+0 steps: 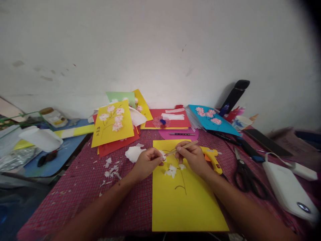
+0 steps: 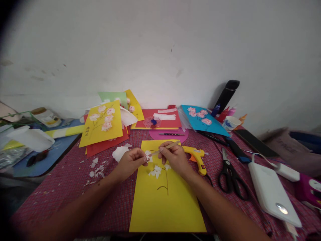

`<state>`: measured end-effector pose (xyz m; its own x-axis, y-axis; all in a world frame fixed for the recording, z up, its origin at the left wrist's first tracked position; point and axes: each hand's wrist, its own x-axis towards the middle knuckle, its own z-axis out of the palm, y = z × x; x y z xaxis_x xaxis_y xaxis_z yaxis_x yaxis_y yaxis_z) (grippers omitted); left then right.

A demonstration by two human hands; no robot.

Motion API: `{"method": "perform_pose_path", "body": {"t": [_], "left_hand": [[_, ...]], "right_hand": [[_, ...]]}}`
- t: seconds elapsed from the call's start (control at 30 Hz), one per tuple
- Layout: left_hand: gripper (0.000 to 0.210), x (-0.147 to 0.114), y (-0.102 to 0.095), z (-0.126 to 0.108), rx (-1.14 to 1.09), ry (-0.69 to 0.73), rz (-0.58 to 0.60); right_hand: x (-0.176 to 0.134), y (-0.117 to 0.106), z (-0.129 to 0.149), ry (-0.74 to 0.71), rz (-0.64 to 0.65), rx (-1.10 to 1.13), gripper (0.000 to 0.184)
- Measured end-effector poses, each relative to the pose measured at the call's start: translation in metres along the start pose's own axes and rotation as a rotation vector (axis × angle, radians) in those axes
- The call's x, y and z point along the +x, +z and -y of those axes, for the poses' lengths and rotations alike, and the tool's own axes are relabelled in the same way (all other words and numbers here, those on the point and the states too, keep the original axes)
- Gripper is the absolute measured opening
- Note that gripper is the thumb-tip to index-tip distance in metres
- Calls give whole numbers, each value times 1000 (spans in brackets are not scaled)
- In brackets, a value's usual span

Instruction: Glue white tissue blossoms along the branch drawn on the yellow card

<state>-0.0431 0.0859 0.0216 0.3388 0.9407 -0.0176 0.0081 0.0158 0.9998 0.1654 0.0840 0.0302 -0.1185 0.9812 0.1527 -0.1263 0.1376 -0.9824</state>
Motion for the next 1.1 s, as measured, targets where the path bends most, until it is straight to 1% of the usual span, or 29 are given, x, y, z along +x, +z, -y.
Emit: {"method": "perform_pose_path", "body": {"t": [0.07,0.17,0.27,0.37,0.43,0.47,0.53,0.6,0.7,0.77,0.83,0.9,0.97,1.03,1.1], "left_hand": [[21,1,-1,2,7,-1,-1],[17,1,-3,5,37,19,27],[11,-2,-3,5,171,59,76],[9,-8,1,2,367,129,188],[17,-12,3,-1,479,181,275],[21,-13,4,-3,521,209,298],[26,-15,5,-6,574,266,290],[27,-15,4,-9,575,309,244],[24,-13,0,-15,565,329,174],[21,-11,-8,-21,600,334,126],[17,-8,-21,-29,668,340,70],[17,-3,-38,-35,750,294,22],[17,1,-58,-39,833,272,-50],[17,5,-75,-39,980,253,-49],[19,7,-88,-35,1116,231,-12]], "right_hand": [[0,-2,1,-23,-34,8,22],[1,-6,3,-58,-129,58,17],[3,-9,5,-68,-194,135,14],[4,-9,6,-59,-200,163,13],[4,-8,6,-47,-191,155,13],[3,-8,5,-43,-188,151,13],[3,-8,4,-43,-188,147,14],[3,-8,3,-48,-190,146,13],[3,-9,1,-51,-170,136,13],[4,-9,1,-53,-152,135,13],[4,-8,0,-53,-139,136,12],[4,-8,0,-54,-130,129,13],[3,-8,0,-55,-122,116,13],[3,-8,0,-57,-113,106,13],[2,-9,1,-56,-110,98,14]]}}
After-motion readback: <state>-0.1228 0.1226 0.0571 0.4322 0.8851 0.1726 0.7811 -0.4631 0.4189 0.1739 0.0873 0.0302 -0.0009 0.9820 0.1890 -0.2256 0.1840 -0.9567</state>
